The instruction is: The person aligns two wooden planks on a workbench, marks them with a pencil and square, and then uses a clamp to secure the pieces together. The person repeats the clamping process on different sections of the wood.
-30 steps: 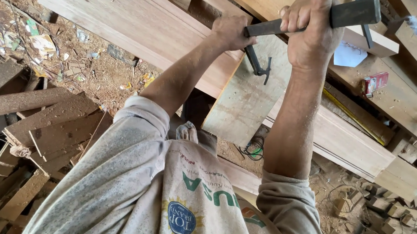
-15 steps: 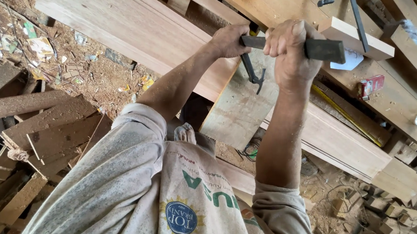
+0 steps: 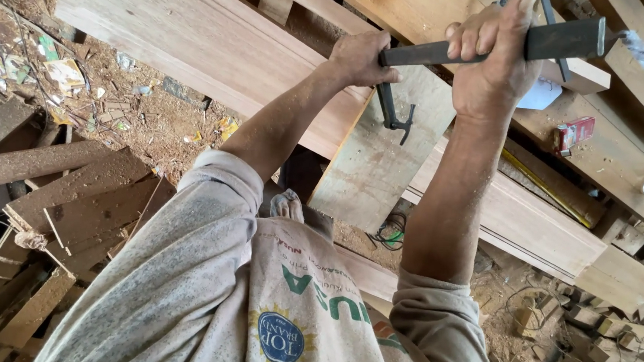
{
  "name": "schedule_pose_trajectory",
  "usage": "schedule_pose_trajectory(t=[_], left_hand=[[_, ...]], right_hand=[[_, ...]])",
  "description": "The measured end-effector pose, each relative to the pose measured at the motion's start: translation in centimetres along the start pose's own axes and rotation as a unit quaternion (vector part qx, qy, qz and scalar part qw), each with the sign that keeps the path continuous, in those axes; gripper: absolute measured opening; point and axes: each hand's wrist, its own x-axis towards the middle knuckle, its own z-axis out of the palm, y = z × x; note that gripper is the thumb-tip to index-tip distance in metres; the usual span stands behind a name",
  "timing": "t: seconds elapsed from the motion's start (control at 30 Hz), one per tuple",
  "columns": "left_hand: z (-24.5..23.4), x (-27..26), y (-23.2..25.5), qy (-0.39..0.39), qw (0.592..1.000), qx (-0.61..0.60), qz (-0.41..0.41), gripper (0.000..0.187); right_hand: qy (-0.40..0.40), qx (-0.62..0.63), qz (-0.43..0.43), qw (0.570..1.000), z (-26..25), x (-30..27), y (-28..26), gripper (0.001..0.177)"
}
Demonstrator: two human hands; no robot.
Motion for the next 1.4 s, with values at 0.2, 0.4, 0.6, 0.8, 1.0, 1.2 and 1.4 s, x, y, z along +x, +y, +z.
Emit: schedule_pose_trajectory(t=[0.2, 0.4, 0.6, 0.8, 1.0, 1.2, 1.4], left_hand=[[-2.0, -2.5, -0.8, -0.078, 0.989, -0.055, -0.117, 0.087], [-6.4, -0.5, -3.8, -0.251, 0.964, -0.041, -0.082, 0.025], [-10.2, -3.9, -0.7, -0.237, 0.959, -0.014, -0.153, 0.064], [-3.5, 2.3, -3.9, -0.228, 0.961, 0.007, -0.156, 0.056], [0.2, 5.7, -6.3, -0.191, 0.966, -0.023, -0.175, 0.01], [-1.5, 3.7, -4.9, -0.161, 0.947, -0.162, -0.226, 0.042], [-3.8, 3.1, -3.1, -0.139, 0.9, -0.277, -0.306, 0.059]], right_hand=[[-0.016, -0.02, -0.012, 1.0, 0.4, -1.4, -0.1, 0.052], [0.003, 0.013, -0.019, 1.0, -1.9, -0.3, 1.1, 0.042], [0.025, -0.001, -0.061, 0.998, -3.6, -0.3, 0.5, 0.035], [-0.004, -0.019, -0.074, 0.997, -2.2, -1.0, -0.3, 0.045], [-0.015, -0.036, -0.064, 0.997, -3.0, -0.9, 0.4, 0.048], [-0.039, -0.016, -0.061, 0.997, -2.7, -0.9, 0.1, 0.049], [-0.045, -0.019, -0.081, 0.996, -2.2, -0.7, 0.2, 0.049]])
